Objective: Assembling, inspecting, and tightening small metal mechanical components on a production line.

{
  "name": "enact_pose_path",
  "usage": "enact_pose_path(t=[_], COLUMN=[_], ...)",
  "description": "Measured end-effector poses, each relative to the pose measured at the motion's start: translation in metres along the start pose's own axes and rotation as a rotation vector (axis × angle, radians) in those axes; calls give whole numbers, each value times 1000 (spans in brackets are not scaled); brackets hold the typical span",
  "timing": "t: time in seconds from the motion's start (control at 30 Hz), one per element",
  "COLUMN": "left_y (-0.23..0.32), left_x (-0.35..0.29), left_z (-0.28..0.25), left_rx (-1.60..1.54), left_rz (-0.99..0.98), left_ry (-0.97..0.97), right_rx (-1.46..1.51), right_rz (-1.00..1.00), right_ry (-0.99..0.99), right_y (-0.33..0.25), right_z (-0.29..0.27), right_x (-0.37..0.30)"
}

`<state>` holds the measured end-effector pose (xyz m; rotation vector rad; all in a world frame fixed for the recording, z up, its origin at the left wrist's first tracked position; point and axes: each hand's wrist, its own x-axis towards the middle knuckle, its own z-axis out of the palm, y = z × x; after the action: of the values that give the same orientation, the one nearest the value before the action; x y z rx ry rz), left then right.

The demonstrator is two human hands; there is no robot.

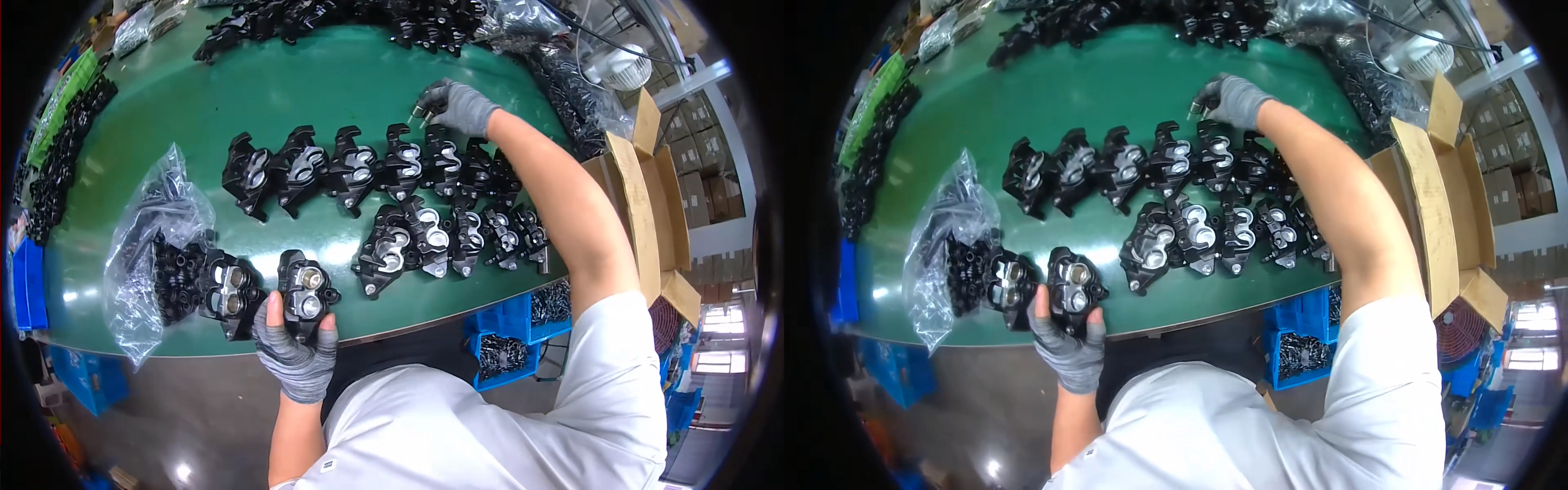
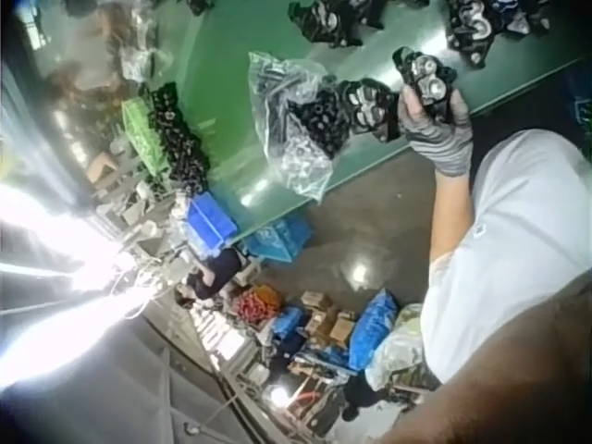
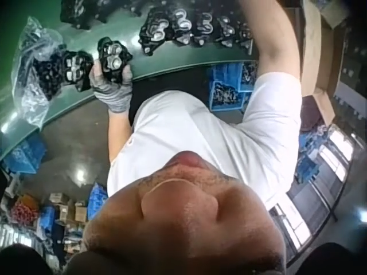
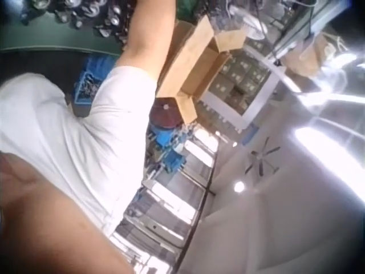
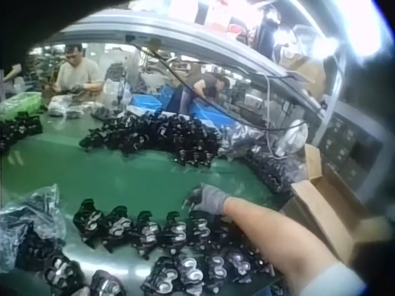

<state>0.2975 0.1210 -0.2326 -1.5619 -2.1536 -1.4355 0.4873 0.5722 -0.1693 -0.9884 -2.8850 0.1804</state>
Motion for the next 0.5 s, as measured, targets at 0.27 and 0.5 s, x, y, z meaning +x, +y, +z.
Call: enact_pose_path(t=[0.27,0.5], left_y=[6,-3], left_x=[-9,6], left_z=[-12,-1], left_rx=[-53,17], left_rz=[-131,59], left_ry=[-19,-55], right_rx=[-26,-206], right_rz=[134,312], right_ry=[-37,-275], right_y=[4,72], right_z=[-34,-12], right_x=[-23,-17])
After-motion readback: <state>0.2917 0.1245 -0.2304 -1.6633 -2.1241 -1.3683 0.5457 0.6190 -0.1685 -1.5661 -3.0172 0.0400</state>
